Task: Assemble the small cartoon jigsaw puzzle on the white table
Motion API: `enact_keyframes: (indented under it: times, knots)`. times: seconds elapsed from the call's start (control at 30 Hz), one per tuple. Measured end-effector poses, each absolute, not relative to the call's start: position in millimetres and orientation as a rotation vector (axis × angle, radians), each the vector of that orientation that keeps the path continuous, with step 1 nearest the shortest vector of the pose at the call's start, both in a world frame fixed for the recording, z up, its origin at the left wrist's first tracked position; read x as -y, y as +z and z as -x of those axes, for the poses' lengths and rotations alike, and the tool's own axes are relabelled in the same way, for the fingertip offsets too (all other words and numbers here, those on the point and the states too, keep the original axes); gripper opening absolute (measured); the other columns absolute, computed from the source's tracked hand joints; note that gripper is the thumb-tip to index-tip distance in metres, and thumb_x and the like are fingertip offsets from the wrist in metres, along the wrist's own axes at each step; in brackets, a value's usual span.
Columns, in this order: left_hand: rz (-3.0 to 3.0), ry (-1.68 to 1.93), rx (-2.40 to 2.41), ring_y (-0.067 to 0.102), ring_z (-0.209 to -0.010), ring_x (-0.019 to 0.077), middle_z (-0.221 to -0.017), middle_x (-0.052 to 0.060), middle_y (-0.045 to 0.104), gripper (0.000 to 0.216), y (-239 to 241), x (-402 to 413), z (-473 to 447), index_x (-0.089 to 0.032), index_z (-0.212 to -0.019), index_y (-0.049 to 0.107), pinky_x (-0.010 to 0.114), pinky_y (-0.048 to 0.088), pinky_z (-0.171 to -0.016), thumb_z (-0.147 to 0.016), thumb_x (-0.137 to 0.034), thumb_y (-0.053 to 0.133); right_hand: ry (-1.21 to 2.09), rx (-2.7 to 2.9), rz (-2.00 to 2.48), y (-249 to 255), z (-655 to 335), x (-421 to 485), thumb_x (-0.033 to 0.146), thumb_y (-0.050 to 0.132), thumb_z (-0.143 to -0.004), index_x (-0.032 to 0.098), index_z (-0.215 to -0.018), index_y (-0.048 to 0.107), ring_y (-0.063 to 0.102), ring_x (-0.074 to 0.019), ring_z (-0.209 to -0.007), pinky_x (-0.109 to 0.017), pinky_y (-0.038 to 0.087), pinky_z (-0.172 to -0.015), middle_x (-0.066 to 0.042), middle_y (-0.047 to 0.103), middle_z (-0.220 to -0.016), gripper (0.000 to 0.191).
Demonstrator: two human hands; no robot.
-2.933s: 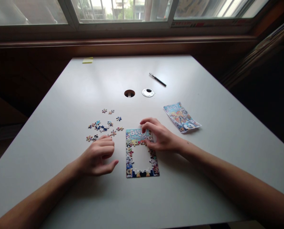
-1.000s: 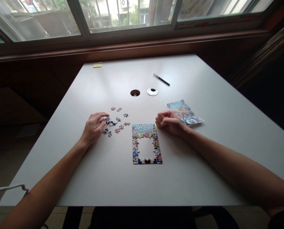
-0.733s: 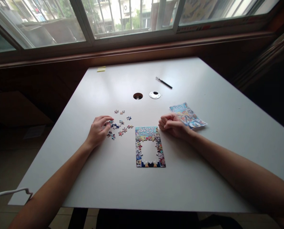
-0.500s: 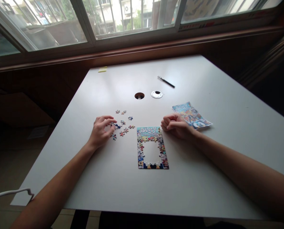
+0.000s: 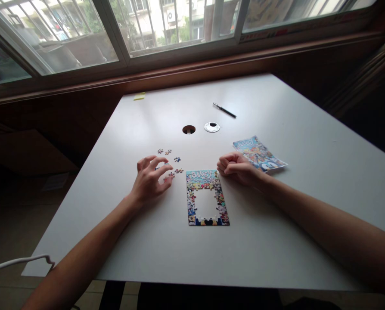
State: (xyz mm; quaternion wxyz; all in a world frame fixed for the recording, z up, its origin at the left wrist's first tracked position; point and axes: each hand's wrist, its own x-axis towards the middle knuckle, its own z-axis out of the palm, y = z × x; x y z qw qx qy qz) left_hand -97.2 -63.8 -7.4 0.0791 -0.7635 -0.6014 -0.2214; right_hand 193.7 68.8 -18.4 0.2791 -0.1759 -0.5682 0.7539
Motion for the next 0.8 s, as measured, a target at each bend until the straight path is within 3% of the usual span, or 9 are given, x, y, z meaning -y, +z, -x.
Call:
enact_keyframes:
  times: [0.13, 0.33, 0.47, 0.6, 0.8]
  knots:
    - [2.483, -0.530, 1.723, 0.054, -0.113, 0.0292, -0.109, 0.003, 0.072, 0.018, 5, 52, 100, -0.030, -0.107, 0.070, 0.046, 0.030, -0.095, -0.091, -0.030, 0.062, 2.026, 1.540, 0.468, -16, -194, -67, 0.011, 0.062, -0.061, 0.021, -0.050, 0.029, 0.020, -0.0086, -0.049, -0.030, 0.013, -0.052, 0.007, 0.025, -0.048, 0.036]
    - [2.646, -0.386, 1.679, 0.056, -0.106, 0.0249, -0.107, 0.002, 0.073, 0.022, 18, 31, 97, -0.033, -0.110, 0.071, 0.044, 0.026, -0.093, -0.096, -0.024, 0.056, 2.029, 1.551, 0.447, -14, -193, -66, 0.009, 0.060, -0.061, 0.021, -0.051, 0.029, 0.019, -0.0090, -0.050, -0.030, 0.013, -0.052, 0.007, 0.025, -0.049, 0.035]
    - [2.729, -0.341, 1.691, 0.058, -0.095, 0.0227, -0.095, 0.000, 0.074, 0.024, 20, 21, 89, -0.036, -0.100, 0.075, 0.043, 0.025, -0.092, -0.097, -0.024, 0.054, 2.028, 1.566, 0.422, -16, -193, -68, 0.009, 0.060, -0.061, 0.021, -0.052, 0.029, 0.019, -0.0095, -0.050, -0.030, 0.013, -0.052, 0.007, 0.025, -0.049, 0.034]
    - [2.756, -0.349, 1.711, 0.058, -0.089, 0.0206, -0.088, 0.000, 0.072, 0.028, 19, 18, 86, -0.034, -0.091, 0.076, 0.042, 0.025, -0.092, -0.098, -0.024, 0.050, 2.020, 1.578, 0.406, -18, -194, -69, 0.008, 0.060, -0.063, 0.022, -0.052, 0.030, 0.020, -0.0096, -0.050, -0.030, 0.013, -0.052, 0.007, 0.026, -0.050, 0.035]
    - [2.765, -0.348, 1.645, 0.057, -0.092, 0.0197, -0.091, 0.003, 0.070, 0.025, 16, 19, 89, -0.028, -0.094, 0.075, 0.039, 0.026, -0.091, -0.099, -0.028, 0.050, 1.981, 1.605, 0.396, -16, -193, -67, 0.009, 0.060, -0.064, 0.021, -0.052, 0.027, 0.020, -0.0084, -0.049, -0.029, 0.014, -0.051, 0.008, 0.024, -0.049, 0.037]
